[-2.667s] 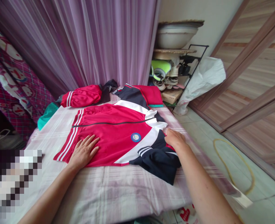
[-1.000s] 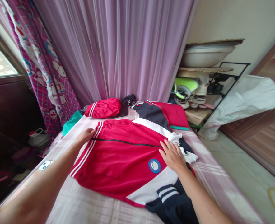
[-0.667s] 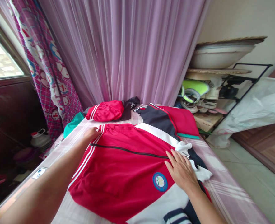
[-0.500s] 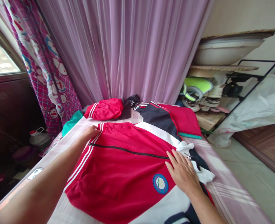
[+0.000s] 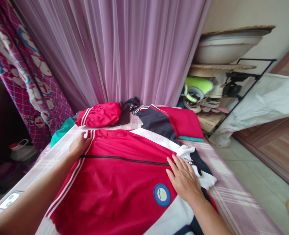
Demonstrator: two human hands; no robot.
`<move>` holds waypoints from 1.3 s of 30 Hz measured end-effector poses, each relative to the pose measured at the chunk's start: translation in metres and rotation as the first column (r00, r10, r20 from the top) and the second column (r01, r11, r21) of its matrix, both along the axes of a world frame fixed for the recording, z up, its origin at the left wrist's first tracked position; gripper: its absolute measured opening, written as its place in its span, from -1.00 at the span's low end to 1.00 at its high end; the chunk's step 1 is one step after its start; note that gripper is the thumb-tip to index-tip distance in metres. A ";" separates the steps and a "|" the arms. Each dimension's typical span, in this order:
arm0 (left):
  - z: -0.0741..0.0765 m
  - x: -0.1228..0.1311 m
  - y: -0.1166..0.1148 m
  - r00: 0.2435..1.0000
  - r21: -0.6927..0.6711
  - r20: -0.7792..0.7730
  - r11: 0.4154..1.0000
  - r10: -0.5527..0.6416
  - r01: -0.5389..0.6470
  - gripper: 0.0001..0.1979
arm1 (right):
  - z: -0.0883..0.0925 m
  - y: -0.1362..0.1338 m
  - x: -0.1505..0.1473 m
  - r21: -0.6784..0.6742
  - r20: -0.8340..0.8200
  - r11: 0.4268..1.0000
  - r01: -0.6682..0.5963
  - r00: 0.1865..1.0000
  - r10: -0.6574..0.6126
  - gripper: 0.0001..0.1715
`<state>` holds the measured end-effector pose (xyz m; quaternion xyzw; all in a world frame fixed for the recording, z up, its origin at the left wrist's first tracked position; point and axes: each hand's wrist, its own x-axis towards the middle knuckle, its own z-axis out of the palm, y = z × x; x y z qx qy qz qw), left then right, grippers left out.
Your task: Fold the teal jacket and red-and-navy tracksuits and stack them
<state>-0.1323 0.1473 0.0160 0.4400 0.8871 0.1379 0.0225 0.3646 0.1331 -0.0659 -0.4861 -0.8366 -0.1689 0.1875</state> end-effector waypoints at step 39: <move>-0.022 0.019 -0.012 0.963 -0.002 -0.195 0.981 -0.188 0.192 -0.53 | 0.044 0.118 -0.135 -0.363 -0.037 0.876 -0.318 0.944 0.328 -0.44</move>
